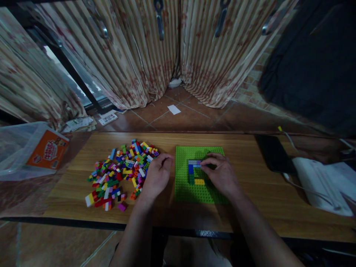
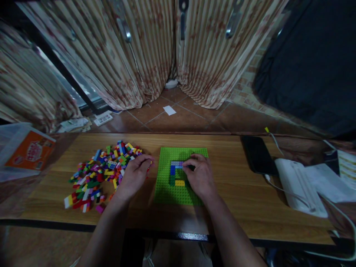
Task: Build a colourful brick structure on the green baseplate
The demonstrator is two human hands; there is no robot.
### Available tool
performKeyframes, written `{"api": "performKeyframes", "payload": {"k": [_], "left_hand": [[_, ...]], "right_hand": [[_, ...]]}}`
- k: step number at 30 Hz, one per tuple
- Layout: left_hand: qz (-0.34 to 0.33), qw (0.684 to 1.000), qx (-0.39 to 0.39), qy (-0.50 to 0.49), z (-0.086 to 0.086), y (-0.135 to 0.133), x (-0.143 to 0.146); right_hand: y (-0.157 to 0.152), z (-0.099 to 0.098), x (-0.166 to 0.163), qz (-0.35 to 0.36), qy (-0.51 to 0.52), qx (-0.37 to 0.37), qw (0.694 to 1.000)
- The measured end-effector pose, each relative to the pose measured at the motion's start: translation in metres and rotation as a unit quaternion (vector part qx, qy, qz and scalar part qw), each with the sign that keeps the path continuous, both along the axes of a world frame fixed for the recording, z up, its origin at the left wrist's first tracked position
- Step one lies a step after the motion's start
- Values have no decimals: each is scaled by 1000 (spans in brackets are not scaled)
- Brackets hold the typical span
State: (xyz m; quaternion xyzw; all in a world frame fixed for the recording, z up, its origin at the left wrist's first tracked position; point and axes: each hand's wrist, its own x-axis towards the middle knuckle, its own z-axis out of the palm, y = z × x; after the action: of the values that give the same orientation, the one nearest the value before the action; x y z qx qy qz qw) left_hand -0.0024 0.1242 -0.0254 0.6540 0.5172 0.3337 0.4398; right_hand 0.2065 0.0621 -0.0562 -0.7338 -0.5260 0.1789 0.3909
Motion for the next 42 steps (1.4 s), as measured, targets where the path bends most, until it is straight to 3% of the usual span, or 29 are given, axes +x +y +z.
{"api": "performKeyframes", "payload": {"k": [6, 15, 35, 42], "left_hand": [[3, 1000, -4, -1, 0, 0, 0], [-3, 1000, 2, 5, 0, 0, 1], [-2, 1000, -8, -4, 1, -2, 3], [49, 978, -136, -154, 10, -8, 12]], "right_hand": [[0, 1, 9, 4, 27, 9, 1000], [7, 0, 0, 10, -39, 3, 999], [9, -9, -1, -2, -35, 19, 999], [9, -7, 6, 26, -11, 23, 999]]}}
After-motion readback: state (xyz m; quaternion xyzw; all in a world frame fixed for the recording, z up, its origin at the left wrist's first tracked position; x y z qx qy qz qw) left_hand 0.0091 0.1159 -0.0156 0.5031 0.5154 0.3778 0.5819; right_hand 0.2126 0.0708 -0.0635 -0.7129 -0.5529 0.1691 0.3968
